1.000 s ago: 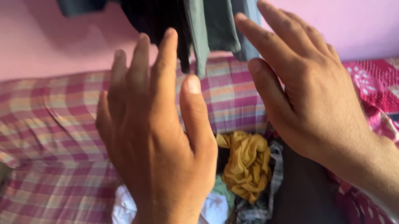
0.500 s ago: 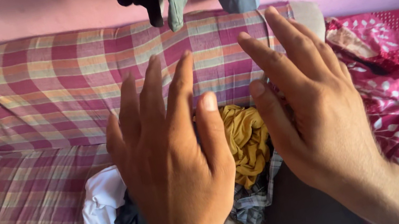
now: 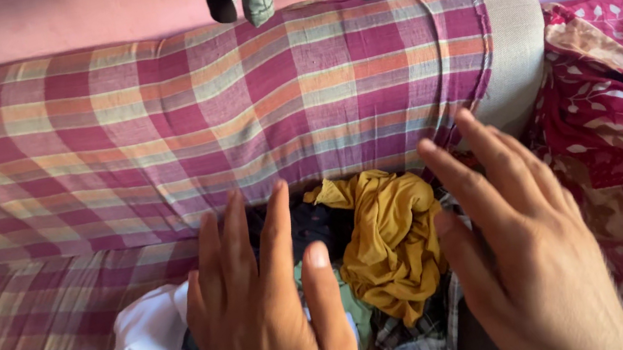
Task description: The person picks up several garments from a pile on a bed and hangs them one by one on a wall-mounted coat rack. Items include a white shirt, a gray shirt, a black shirt, a pair of jeans, and a yellow shirt. The person handles each item by hand and places it on the rack.
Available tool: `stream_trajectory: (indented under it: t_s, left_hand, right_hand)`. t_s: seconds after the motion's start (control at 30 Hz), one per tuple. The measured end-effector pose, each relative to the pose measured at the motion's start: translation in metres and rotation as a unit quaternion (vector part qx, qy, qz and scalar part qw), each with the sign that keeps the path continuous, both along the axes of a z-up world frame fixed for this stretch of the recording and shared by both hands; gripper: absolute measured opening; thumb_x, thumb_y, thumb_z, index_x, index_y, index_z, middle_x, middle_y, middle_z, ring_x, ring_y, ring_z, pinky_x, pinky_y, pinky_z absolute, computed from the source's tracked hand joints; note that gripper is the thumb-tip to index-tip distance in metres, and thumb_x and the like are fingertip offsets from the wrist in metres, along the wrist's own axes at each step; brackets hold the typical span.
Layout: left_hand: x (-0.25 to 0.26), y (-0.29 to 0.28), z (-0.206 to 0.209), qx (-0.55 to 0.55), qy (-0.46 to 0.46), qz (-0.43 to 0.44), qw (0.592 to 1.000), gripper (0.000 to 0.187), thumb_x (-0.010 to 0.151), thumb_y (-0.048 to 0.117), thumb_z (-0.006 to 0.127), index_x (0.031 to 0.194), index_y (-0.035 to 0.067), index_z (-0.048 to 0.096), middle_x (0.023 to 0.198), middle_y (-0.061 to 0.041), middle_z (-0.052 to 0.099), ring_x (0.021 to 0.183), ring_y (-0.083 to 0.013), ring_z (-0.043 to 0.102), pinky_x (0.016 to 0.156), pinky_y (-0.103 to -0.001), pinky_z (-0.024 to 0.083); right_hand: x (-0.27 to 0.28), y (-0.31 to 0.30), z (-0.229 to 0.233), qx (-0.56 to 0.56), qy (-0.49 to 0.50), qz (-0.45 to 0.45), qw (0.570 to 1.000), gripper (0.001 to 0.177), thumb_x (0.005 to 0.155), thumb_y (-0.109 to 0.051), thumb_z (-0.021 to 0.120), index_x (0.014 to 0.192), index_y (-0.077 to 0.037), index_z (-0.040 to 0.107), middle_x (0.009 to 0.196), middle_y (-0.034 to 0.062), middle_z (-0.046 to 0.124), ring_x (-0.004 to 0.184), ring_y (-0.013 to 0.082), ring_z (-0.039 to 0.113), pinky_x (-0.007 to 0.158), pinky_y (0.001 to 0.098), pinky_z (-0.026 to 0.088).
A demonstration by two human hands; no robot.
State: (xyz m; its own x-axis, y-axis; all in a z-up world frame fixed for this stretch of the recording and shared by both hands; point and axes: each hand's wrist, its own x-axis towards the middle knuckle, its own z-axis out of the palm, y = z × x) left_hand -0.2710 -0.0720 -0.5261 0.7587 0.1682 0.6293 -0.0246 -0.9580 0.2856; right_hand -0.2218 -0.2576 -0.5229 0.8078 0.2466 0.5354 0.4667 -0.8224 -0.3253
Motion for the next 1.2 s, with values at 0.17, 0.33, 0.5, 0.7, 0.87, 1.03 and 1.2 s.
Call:
stream_trajectory:
  t_s: [0.17, 0.33, 0.5, 0.7, 0.87, 1.03, 1.2]
  left_hand:
    - [0.004, 0.000, -0.040, -0.022, 0.038, 0.021, 0.999, 0.055, 0.098, 0.038, 0.050, 0.148, 0.016, 0.054, 0.152, -0.023, 0.050, 0.143, -0.0450, 0.041, 0.108, -0.063, 0.031]
    - [0.009, -0.004, -0.069, -0.044, 0.090, 0.039, 0.994, 0.058, 0.098, 0.040, 0.049, 0.151, 0.016, 0.048, 0.152, -0.024, 0.046, 0.142, -0.0452, 0.038, 0.105, -0.064, 0.030]
    - [0.017, -0.008, -0.089, -0.063, 0.104, 0.026, 0.992, 0.060, 0.098, 0.039, 0.049, 0.152, 0.016, 0.046, 0.153, -0.025, 0.045, 0.143, -0.0445, 0.039, 0.105, -0.063, 0.032]
    - [0.026, -0.018, -0.116, -0.066, 0.092, 0.015, 0.993, 0.061, 0.095, 0.039, 0.053, 0.152, 0.017, 0.047, 0.150, -0.024, 0.050, 0.139, -0.0434, 0.046, 0.104, -0.059, 0.036]
    - [0.037, -0.023, -0.143, -0.089, 0.105, -0.022, 0.990, 0.065, 0.093, 0.036, 0.060, 0.152, 0.014, 0.046, 0.149, -0.028, 0.049, 0.135, -0.0464, 0.048, 0.104, -0.057, 0.038]
    - [0.054, -0.028, -0.172, -0.099, 0.112, -0.041, 0.988, 0.074, 0.087, 0.033, 0.067, 0.154, 0.013, 0.041, 0.150, -0.028, 0.048, 0.131, -0.0446, 0.053, 0.099, -0.054, 0.043]
    - [0.067, -0.034, -0.194, -0.151, 0.143, -0.058, 0.976, 0.089, 0.083, 0.026, 0.075, 0.160, 0.014, 0.031, 0.154, -0.027, 0.044, 0.124, -0.0414, 0.060, 0.089, -0.050, 0.051]
  right_hand:
    - [0.001, 0.001, -0.034, 0.005, 0.045, -0.028, 0.999, 0.053, 0.090, -0.019, 0.057, 0.143, -0.015, 0.056, 0.156, 0.0216, 0.040, 0.144, 0.0393, 0.038, 0.108, 0.0571, 0.036]
    - [0.006, -0.008, -0.070, -0.037, 0.011, -0.027, 0.999, 0.055, 0.094, -0.022, 0.059, 0.149, -0.015, 0.056, 0.160, 0.0223, 0.041, 0.146, 0.0405, 0.039, 0.109, 0.0550, 0.036]
    - [0.010, -0.011, -0.096, -0.032, 0.034, -0.033, 0.998, 0.055, 0.094, -0.024, 0.062, 0.148, -0.016, 0.057, 0.159, 0.0225, 0.042, 0.144, 0.0413, 0.041, 0.108, 0.0538, 0.039]
    - [0.011, -0.007, -0.127, -0.031, 0.040, -0.040, 0.998, 0.058, 0.093, -0.030, 0.065, 0.149, -0.018, 0.057, 0.160, 0.0207, 0.044, 0.143, 0.0389, 0.045, 0.107, 0.0498, 0.043]
    - [0.022, -0.002, -0.152, -0.059, 0.087, -0.075, 0.992, 0.068, 0.083, -0.038, 0.071, 0.146, -0.018, 0.056, 0.155, 0.0217, 0.044, 0.135, 0.0412, 0.048, 0.099, 0.0521, 0.046]
    - [0.032, 0.004, -0.174, -0.053, 0.108, -0.093, 0.988, 0.079, 0.076, -0.043, 0.076, 0.148, -0.020, 0.053, 0.157, 0.0216, 0.040, 0.131, 0.0418, 0.051, 0.095, 0.0525, 0.049]
    - [0.042, 0.009, -0.194, -0.055, 0.137, -0.113, 0.983, 0.094, 0.071, -0.044, 0.080, 0.156, -0.021, 0.046, 0.164, 0.0271, 0.030, 0.131, 0.0437, 0.051, 0.082, 0.0507, 0.055]
